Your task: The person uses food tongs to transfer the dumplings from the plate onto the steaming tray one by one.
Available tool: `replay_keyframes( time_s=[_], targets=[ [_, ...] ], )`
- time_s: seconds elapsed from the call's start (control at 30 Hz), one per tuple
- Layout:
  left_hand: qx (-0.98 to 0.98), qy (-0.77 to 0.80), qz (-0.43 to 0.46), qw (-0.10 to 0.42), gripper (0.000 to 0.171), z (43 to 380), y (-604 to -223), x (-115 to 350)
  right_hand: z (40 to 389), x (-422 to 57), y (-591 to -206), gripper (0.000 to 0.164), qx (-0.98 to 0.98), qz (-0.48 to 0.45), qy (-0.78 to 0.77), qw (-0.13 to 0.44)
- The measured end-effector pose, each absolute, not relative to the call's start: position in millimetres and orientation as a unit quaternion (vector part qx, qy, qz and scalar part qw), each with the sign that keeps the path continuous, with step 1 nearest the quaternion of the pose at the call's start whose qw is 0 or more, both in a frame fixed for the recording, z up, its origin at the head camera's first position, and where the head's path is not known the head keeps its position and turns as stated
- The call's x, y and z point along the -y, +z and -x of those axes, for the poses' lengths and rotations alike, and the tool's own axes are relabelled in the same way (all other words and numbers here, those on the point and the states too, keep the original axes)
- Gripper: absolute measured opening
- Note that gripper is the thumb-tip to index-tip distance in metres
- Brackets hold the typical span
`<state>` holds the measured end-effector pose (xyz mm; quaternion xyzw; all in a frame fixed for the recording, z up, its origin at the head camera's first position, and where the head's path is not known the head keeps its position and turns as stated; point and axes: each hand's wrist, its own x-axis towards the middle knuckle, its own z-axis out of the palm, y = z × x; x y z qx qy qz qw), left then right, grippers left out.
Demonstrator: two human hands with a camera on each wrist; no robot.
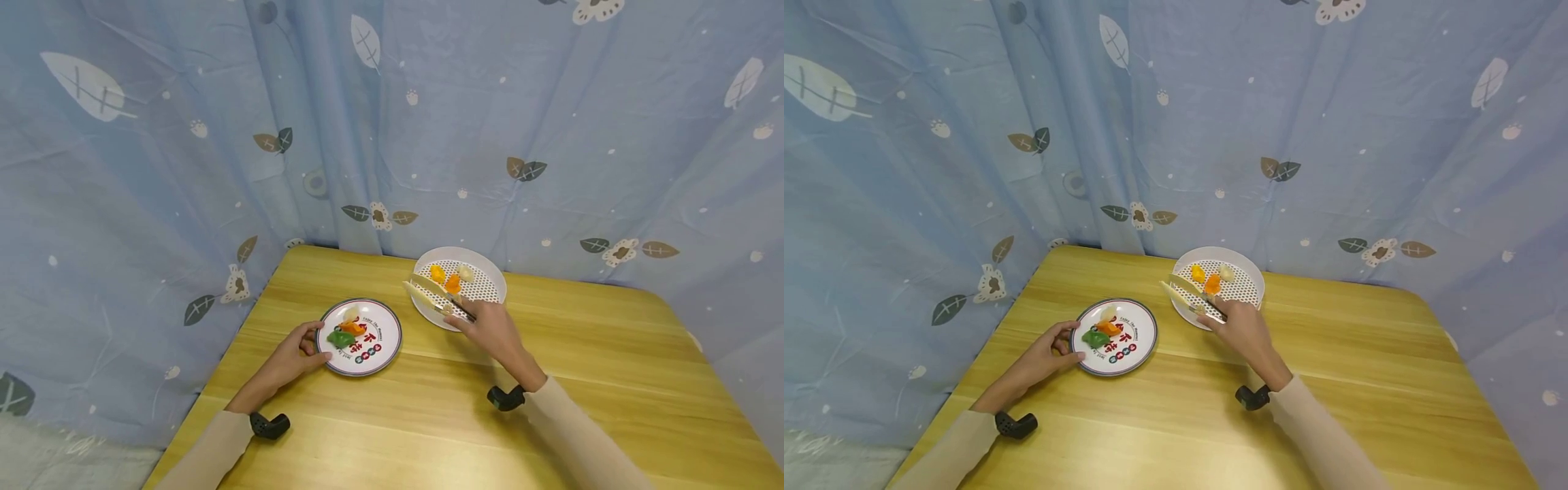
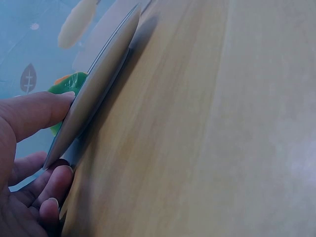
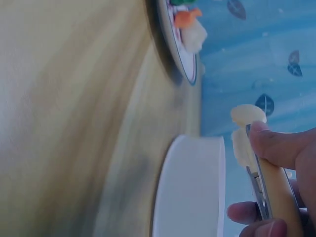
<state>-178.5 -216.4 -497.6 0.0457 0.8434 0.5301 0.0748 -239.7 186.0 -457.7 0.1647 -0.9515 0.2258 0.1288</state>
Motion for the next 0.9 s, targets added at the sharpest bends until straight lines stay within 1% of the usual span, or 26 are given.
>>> replay_keyframes(
  time_s=[0.07,0.23,0.37,0.43,0.57,0.63,0.7,0.8,0.9],
  targets=[
    [-0.842,0.532,-0.047,0.074,0.067,178,-496,216,236,-182,-459,0.056,0.948,-0.178,0.229,0.133],
    [-0.847,0.525,-0.043,0.072,0.067,186,-513,221,228,-174,-463,0.057,0.942,-0.206,0.227,0.137],
    [-0.849,0.522,-0.043,0.069,0.067,189,-521,224,223,-168,-466,0.055,0.934,-0.234,0.223,0.152],
    [-0.848,0.524,-0.044,0.068,0.067,190,-522,224,221,-165,-467,0.051,0.931,-0.248,0.219,0.153],
    [-0.847,0.525,-0.043,0.068,0.066,189,-522,224,217,-160,-470,0.033,0.929,-0.269,0.216,0.136],
    [-0.847,0.526,-0.042,0.069,0.066,190,-522,224,216,-159,-472,0.031,0.926,-0.284,0.214,0.126],
    [-0.847,0.526,-0.041,0.071,0.066,190,-522,224,214,-158,-474,0.034,0.925,-0.296,0.210,0.117],
    [-0.845,0.528,-0.041,0.072,0.067,189,-520,223,213,-156,-479,0.043,0.923,-0.310,0.202,0.109],
    [-0.844,0.530,-0.044,0.073,0.067,185,-510,220,211,-153,-483,0.048,0.920,-0.320,0.197,0.111]
  ],
)
